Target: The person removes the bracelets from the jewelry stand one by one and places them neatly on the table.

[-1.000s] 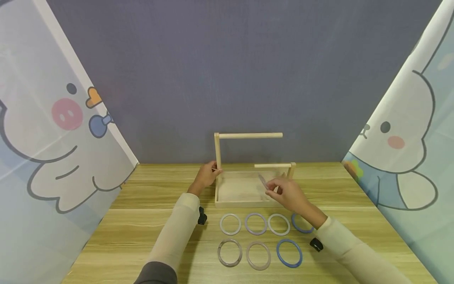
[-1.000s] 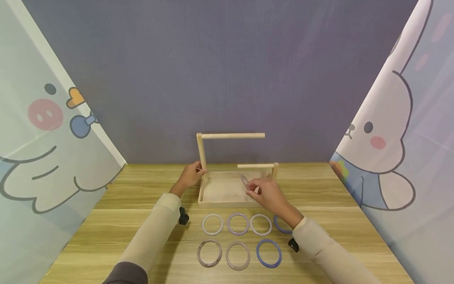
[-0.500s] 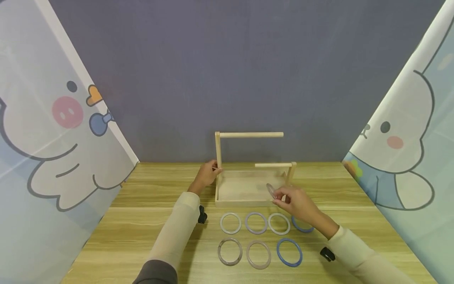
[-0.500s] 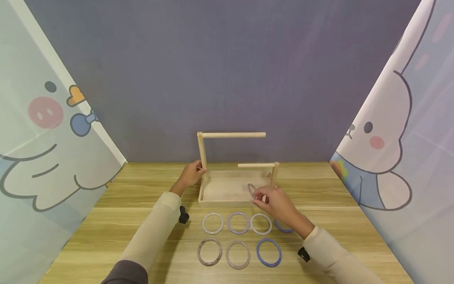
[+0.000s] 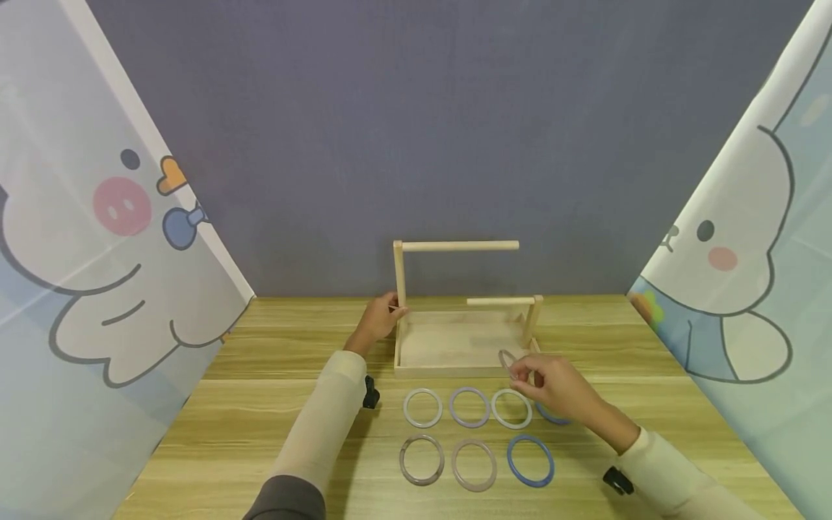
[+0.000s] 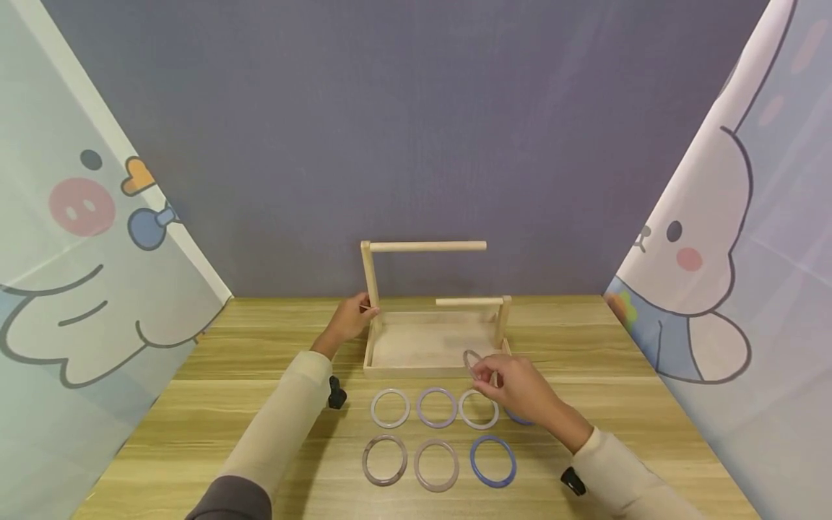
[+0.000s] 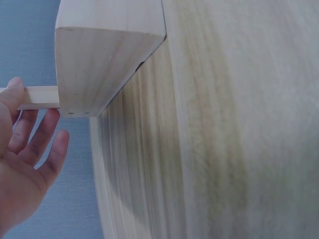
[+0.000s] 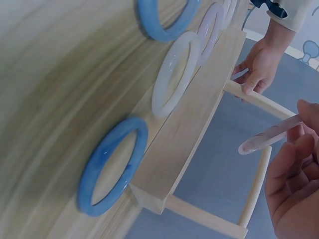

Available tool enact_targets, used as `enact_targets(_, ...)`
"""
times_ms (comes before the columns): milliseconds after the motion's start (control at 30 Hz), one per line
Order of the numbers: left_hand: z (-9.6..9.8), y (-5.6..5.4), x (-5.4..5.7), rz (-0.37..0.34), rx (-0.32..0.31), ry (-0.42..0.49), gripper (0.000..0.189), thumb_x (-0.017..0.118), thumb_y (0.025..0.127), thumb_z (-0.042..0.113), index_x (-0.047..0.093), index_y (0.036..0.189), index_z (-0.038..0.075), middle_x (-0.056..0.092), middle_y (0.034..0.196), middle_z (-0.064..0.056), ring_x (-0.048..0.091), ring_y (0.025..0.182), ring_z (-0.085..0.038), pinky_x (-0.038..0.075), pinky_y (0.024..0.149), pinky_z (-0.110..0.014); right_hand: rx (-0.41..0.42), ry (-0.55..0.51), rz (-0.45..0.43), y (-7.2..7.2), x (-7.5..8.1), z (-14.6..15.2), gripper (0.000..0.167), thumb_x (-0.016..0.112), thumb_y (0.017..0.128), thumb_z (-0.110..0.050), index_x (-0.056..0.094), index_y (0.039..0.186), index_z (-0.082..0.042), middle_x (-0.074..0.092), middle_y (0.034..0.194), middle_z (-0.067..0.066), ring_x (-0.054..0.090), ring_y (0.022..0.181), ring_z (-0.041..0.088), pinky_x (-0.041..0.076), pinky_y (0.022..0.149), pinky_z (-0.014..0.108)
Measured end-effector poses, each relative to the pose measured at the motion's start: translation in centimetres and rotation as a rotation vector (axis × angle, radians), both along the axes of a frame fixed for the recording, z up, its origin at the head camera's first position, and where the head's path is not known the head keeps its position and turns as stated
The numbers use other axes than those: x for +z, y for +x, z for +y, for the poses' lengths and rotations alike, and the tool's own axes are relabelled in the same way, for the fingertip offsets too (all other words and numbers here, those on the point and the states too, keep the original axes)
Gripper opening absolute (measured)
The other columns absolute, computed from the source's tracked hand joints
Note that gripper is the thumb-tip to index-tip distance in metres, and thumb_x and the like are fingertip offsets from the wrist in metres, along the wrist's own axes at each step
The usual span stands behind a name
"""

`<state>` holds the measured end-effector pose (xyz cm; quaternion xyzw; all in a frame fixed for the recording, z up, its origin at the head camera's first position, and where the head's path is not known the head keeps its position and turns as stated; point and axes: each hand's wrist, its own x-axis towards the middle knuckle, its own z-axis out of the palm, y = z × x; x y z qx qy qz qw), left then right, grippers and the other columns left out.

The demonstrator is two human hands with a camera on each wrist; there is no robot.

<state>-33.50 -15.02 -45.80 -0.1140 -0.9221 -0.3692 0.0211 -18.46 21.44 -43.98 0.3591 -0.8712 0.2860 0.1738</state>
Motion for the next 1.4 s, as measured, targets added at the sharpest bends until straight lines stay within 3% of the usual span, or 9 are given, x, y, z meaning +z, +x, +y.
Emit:
enact_targets(533, 0.0, -0.1, -0.4, 0.003, 0.006, 0.003, 0.037, 0.057, 0.106, 0.031, 0.059, 0.132, 0.006, 0.067, 0.127, -0.014, 0.065, 0.117, -0.03, 0.056, 0.096, -0.045, 0.11, 0.038, -0.091, 1.6, -0.7, 2.9, 0.02, 0.085, 0.081, -0.01, 0.07, 0.09, -0.02, 0.062, 0.076, -0.018, 0.04, 0.06, -0.013, 0.041, 0.047, 0.014)
enact_targets(900, 0.0, 0.0, -0.3, 0.011, 0.004, 0.008, 0.033, 0.058, 0.105, 0.03, 0.06, 0.128, 0.006, 0.068, 0.124, -0.013, 0.066, 0.116, -0.03, 0.057, 0.093, -0.044, 0.244, 0.019, -0.139, 2.8, -1.8, 4.2, 0.027, 0.084, 0.079, 0.001, 0.069, 0.092, -0.017, 0.064, 0.076, -0.014, 0.043, 0.063, -0.014, 0.041, 0.048, 0.012)
enact_targets(1133, -0.1, 0.1, 0.1, 0.021, 0.005, -0.002, 0.033, 0.058, 0.105, 0.031, 0.06, 0.126, 0.006, 0.068, 0.124, -0.014, 0.066, 0.116, -0.031, 0.057, 0.094, -0.045, 0.251, 0.016, -0.175, 3.6, -2.0, 5.3, 0.025, 0.083, 0.081, -0.001, 0.07, 0.094, -0.018, 0.064, 0.077, -0.015, 0.043, 0.063, -0.014, 0.042, 0.048, 0.013)
enact_targets(1400, -0.1, 0.2, -0.2, 0.016, -0.004, -0.01, 0.033, 0.059, 0.105, 0.032, 0.061, 0.126, 0.006, 0.069, 0.123, -0.012, 0.066, 0.115, -0.03, 0.057, 0.093, -0.044, 0.285, 0.023, -0.249, 4.6, -2.7, 6.4, 0.016, 0.081, 0.086, -0.009, 0.07, 0.092, -0.019, 0.063, 0.077, -0.017, 0.044, 0.066, -0.015, 0.043, 0.049, 0.013)
